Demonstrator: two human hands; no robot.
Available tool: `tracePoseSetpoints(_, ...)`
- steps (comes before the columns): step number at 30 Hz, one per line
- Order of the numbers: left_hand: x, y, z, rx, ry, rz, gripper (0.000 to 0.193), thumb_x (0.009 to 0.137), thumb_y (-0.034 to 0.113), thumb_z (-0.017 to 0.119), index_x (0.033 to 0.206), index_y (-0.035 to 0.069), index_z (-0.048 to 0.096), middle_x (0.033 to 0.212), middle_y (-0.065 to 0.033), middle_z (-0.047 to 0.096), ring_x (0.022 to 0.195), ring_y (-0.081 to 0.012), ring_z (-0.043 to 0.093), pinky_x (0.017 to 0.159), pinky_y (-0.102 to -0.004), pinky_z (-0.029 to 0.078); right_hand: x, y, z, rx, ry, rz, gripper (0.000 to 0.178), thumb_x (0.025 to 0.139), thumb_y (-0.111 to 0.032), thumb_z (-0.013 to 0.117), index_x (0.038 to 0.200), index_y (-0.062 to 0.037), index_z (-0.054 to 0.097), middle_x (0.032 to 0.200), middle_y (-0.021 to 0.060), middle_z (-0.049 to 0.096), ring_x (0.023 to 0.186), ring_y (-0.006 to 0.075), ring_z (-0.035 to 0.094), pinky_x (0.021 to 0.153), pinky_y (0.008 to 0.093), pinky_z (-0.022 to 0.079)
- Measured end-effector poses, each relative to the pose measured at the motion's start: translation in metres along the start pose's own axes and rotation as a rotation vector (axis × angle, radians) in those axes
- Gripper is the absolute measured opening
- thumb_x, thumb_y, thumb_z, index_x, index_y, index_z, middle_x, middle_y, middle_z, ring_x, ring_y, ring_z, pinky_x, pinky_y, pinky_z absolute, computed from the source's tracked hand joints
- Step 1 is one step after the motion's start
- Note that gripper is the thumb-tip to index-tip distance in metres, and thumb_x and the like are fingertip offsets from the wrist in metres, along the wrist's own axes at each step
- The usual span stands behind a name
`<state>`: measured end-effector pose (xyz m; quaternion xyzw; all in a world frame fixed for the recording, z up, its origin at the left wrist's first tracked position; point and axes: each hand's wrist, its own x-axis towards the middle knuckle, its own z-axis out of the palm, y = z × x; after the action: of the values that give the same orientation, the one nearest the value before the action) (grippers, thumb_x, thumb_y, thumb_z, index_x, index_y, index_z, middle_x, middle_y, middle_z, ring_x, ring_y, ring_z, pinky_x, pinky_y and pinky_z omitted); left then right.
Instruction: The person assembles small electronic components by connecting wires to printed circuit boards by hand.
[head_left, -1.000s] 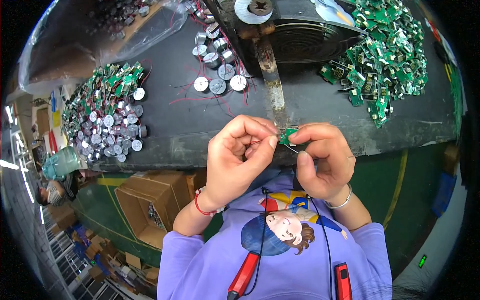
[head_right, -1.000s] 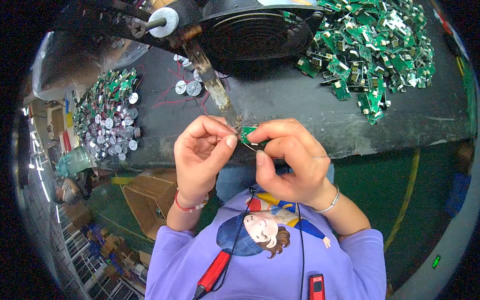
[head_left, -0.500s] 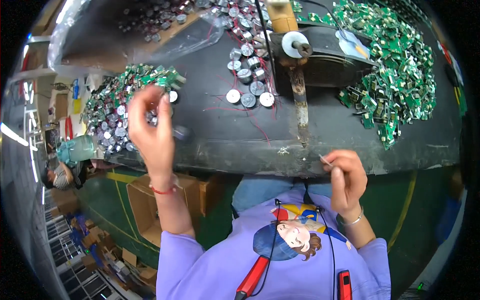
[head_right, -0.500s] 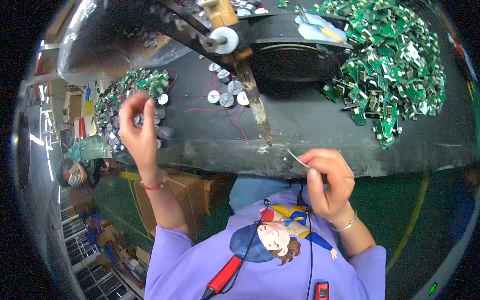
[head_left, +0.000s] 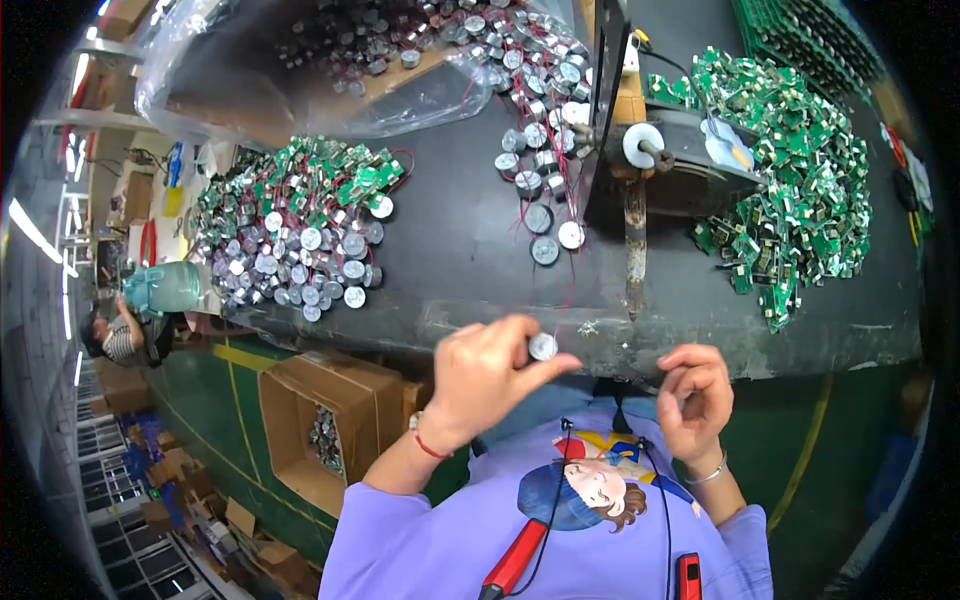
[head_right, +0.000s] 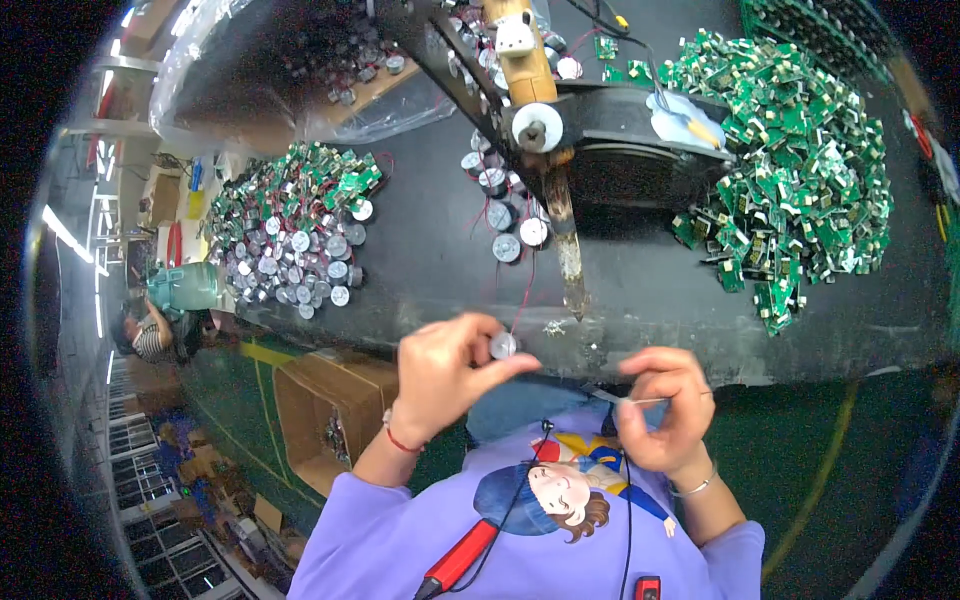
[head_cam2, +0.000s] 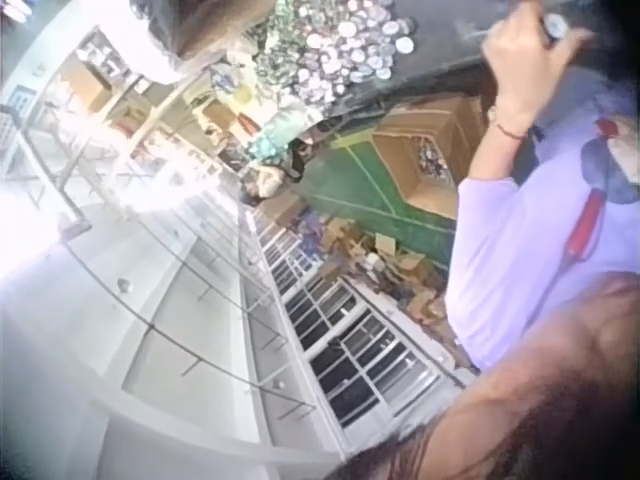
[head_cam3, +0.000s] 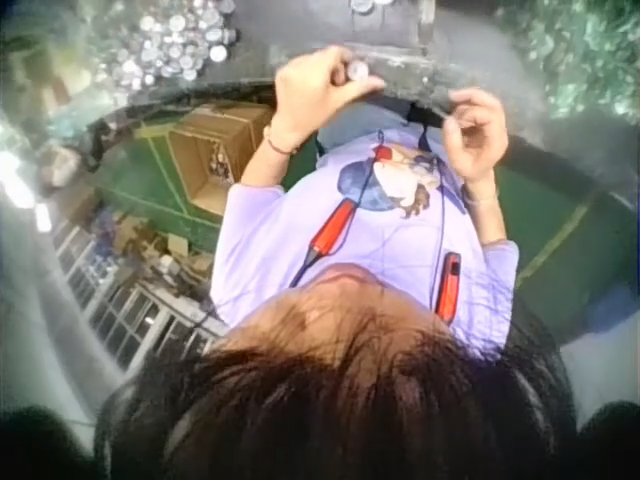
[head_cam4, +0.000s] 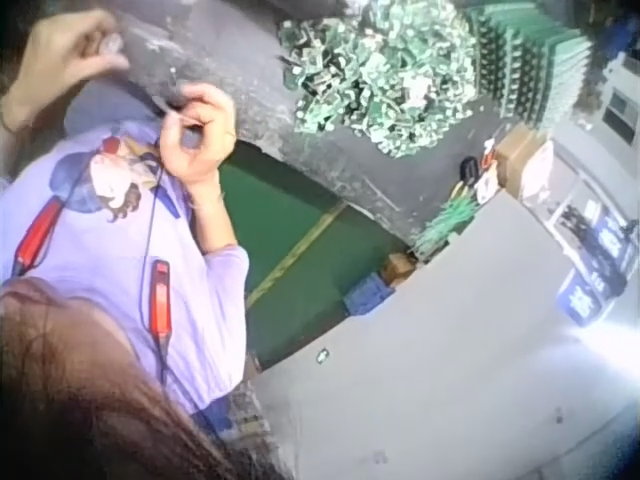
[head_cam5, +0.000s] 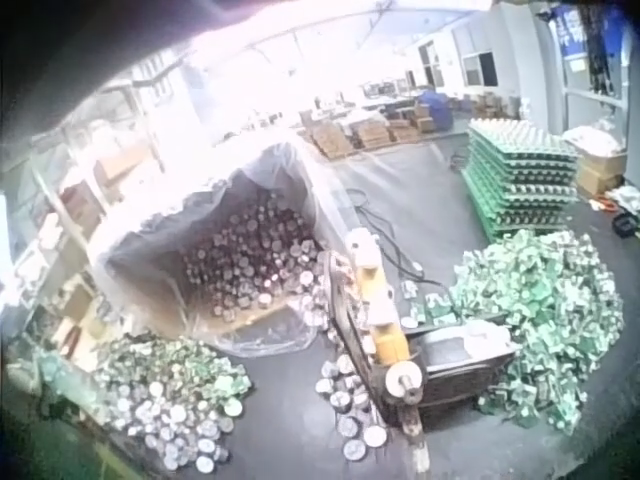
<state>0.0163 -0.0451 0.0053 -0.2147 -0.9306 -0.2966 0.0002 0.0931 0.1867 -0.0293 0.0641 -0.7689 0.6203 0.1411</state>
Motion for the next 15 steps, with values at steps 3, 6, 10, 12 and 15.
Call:
tracePoseSetpoints(3, -0.005, 0.015, 0.012, -0.309, -0.154, 0.12, 0.036, 0.07, 0.032, 0.078, 0.088, 0.006, 0.062, 0.063, -0.0047, 0.059, 0.056, -0.0205, 0.059, 0.053, -0.0307, 0.047, 0.022, -0.015, 0.024, 0.028, -0.167, -0.188, 0.018, 0.073, 0.0, 0.063, 0.081, -0.0023, 0.047, 0.105, 0.0246, 0.063, 0.048, 0.0123, 0.053, 0.049, 0.0244, 0.046)
tracePoseSetpoints(6, -0.005, 0.016, 0.011, -0.515, -0.178, 0.093, 0.03, 0.071, 0.02, 0.078, 0.093, 0.005, 0.062, 0.072, -0.0051, 0.061, 0.06, -0.0178, 0.059, 0.055, -0.0296, 0.046, 0.028, -0.019, 0.031, -0.082, -0.225, -0.007, 0.02, 0.076, -0.003, 0.067, 0.077, -0.003, 0.047, 0.084, 0.0136, 0.065, 0.045, 0.0113, 0.051, 0.042, 0.024, 0.04)
tracePoseSetpoints(10, -0.003, -0.003, -0.007, -0.814, -0.391, -0.014, 0.013, 0.074, 0.005, 0.07, 0.081, 0.002, 0.06, 0.075, -0.0038, 0.06, 0.07, -0.0093, 0.059, 0.062, -0.0235, 0.047, 0.019, -0.012, 0.015, 0.05, -0.191, -0.001, 0.026, 0.075, 0.002, 0.069, 0.07, -0.0053, 0.044, 0.063, 0.0068, 0.06, 0.05, 0.0138, 0.055, 0.046, 0.0246, 0.042)
tracePoseSetpoints(12, -0.003, -0.008, -0.012, -1.155, -0.635, -0.196, 0.01, 0.076, 0.001, 0.065, 0.084, 0.0, 0.06, 0.079, -0.0057, 0.063, 0.072, -0.0132, 0.06, 0.068, -0.0265, 0.048, 0.016, -0.014, 0.011, 0.041, -0.141, -0.019, 0.026, 0.075, 0.003, 0.069, 0.069, -0.0054, 0.045, 0.064, 0.0067, 0.06, 0.052, 0.0156, 0.056, 0.047, 0.0258, 0.042)
tracePoseSetpoints(15, 0.004, 0.024, 0.002, -1.234, -0.561, -0.141, 0.013, 0.081, 0.003, 0.064, 0.092, -0.001, 0.058, 0.079, -0.0044, 0.061, 0.073, -0.0131, 0.06, 0.07, -0.0274, 0.048, 0.024, -0.019, 0.019, 0.061, -0.099, -0.036, 0.024, 0.076, 0.004, 0.068, 0.069, -0.0048, 0.046, 0.066, 0.0073, 0.061, 0.053, 0.0174, 0.057, 0.048, 0.027, 0.043)
